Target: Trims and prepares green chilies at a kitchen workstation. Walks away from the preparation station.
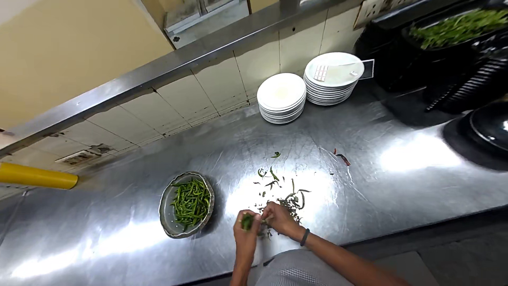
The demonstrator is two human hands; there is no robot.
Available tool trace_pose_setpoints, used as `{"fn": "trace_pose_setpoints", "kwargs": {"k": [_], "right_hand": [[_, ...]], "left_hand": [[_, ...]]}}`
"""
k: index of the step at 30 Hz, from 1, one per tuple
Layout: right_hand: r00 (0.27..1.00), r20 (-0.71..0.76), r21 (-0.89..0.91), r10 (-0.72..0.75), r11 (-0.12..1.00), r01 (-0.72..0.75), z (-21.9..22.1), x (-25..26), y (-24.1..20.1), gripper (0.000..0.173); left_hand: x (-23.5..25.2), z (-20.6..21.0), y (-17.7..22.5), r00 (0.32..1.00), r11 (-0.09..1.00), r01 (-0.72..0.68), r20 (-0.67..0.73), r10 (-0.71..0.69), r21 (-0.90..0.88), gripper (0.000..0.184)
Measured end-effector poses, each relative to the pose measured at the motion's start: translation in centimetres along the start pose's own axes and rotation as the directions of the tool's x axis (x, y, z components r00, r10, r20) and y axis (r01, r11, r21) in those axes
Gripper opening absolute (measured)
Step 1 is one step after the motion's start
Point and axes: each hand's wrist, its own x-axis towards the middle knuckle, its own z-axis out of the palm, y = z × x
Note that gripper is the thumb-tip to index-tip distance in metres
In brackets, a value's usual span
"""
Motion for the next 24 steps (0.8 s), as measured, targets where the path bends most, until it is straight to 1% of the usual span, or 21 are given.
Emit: {"fn": "trace_pose_setpoints", "kwargs": {"k": [1,2,3,4,5,7,9,10,11,13,14,15,16,17,18,19,20,21,22,23,24], "right_hand": [[0.999,0.016,-0.127,-0.03,0.991,0.032,-0.2,0.0,-0.2,0.025],[0.999,0.006,-0.212,-0.051,0.976,0.051,-0.5,0.1,-0.4,0.025],[0.998,-0.023,-0.269,-0.063,0.962,0.055,-0.9,0.3,-0.6,0.024],[0.996,-0.058,-0.303,-0.064,0.952,0.044,-1.5,0.6,-1.1,0.025],[0.994,-0.099,-0.329,-0.054,0.944,0.019,-2.3,1.0,-1.6,0.026],[0.97,-0.238,-0.401,-0.057,0.915,-0.044,-4.1,2.4,-2.0,0.024],[0.908,-0.399,-0.489,-0.131,0.868,-0.09,-5.5,4.8,-1.3,0.018],[0.881,-0.445,-0.535,-0.159,0.837,-0.119,-6.0,5.9,-1.1,0.016],[0.869,-0.461,-0.589,-0.181,0.794,-0.147,-6.4,6.9,-0.9,0.016],[0.885,-0.424,-0.692,-0.191,0.699,-0.18,-6.8,8.3,-0.9,0.018],[0.893,-0.407,-0.714,-0.194,0.677,-0.178,-6.8,8.7,-0.8,0.018],[0.892,-0.407,-0.7,-0.195,0.694,-0.168,-6.9,8.7,-0.7,0.018],[0.882,-0.426,-0.647,-0.203,0.749,-0.14,-6.9,8.4,-0.9,0.019],[0.879,-0.439,-0.552,-0.189,0.828,-0.098,-6.8,8.0,-1.2,0.021],[0.892,-0.422,-0.431,-0.164,0.902,-0.038,-6.7,7.4,-1.7,0.023],[0.923,-0.36,-0.287,-0.133,0.958,0.026,-6.3,6.6,-2.2,0.024],[0.963,-0.248,-0.149,-0.107,0.986,0.071,-5.7,5.6,-2.5,0.025],[0.989,-0.104,-0.049,-0.108,0.993,0.103,-4.8,4.4,-2.7,0.025],[0.991,0.045,0.01,-0.129,0.992,0.129,-3.9,3.1,-2.8,0.026],[0.976,0.159,0.045,-0.15,0.988,0.145,-3.0,2.1,-2.8,0.025],[0.959,0.23,0.073,-0.164,0.986,0.151,-2.2,1.2,-2.7,0.024]], "left_hand": [[0.2,-0.2,0.0,0.988,0.978,0.138,-0.046,-0.147,-0.155,0.016],[0.3,-0.5,0.0,0.961,0.92,0.241,-0.058,-0.271,-0.309,0.012],[0.4,-1.0,0.0,0.928,0.841,0.313,-0.049,-0.371,-0.441,0.006],[0.4,-1.6,-0.2,0.898,0.771,0.355,-0.034,-0.438,-0.529,0.003],[0.2,-2.2,-0.3,0.879,0.725,0.38,-0.02,-0.476,-0.574,0.003],[-0.4,-3.0,-0.4,0.862,0.703,0.412,-0.004,-0.507,-0.58,0.003],[-1.1,-3.5,-0.7,0.846,0.71,0.457,0.013,-0.534,-0.536,0.006],[-1.5,-3.7,-1.0,0.837,0.714,0.478,0.02,-0.546,-0.512,0.009],[-1.7,-3.7,-1.3,0.831,0.719,0.495,0.024,-0.555,-0.488,0.013],[-2.1,-3.6,-1.7,0.828,0.736,0.509,0.021,-0.56,-0.447,0.02],[-2.4,-3.5,-1.8,0.831,0.743,0.509,0.022,-0.557,-0.434,0.022],[-2.6,-3.3,-1.7,0.834,0.749,0.506,0.023,-0.551,-0.427,0.023],[-2.6,-3.2,-1.7,0.839,0.756,0.501,0.02,-0.544,-0.422,0.024],[-2.6,-3.2,-1.6,0.844,0.765,0.492,0.011,-0.537,-0.415,0.026],[-2.4,-3.1,-1.6,0.848,0.773,0.484,0.001,-0.53,-0.41,0.028],[-2.2,-3.1,-1.7,0.85,0.779,0.479,-0.007,-0.527,-0.405,0.029],[-2.0,-3.1,-1.9,0.851,0.784,0.477,-0.013,-0.525,-0.396,0.031],[-2.0,-3.0,-2.2,0.853,0.79,0.476,-0.015,-0.521,-0.387,0.032],[-1.9,-2.8,-2.4,0.855,0.794,0.472,-0.018,-0.518,-0.384,0.033],[-1.7,-2.5,-2.5,0.859,0.799,0.465,-0.024,-0.511,-0.382,0.031],[-1.5,-2.2,-2.5,0.864,0.808,0.454,-0.033,-0.502,-0.376,0.027]]}}
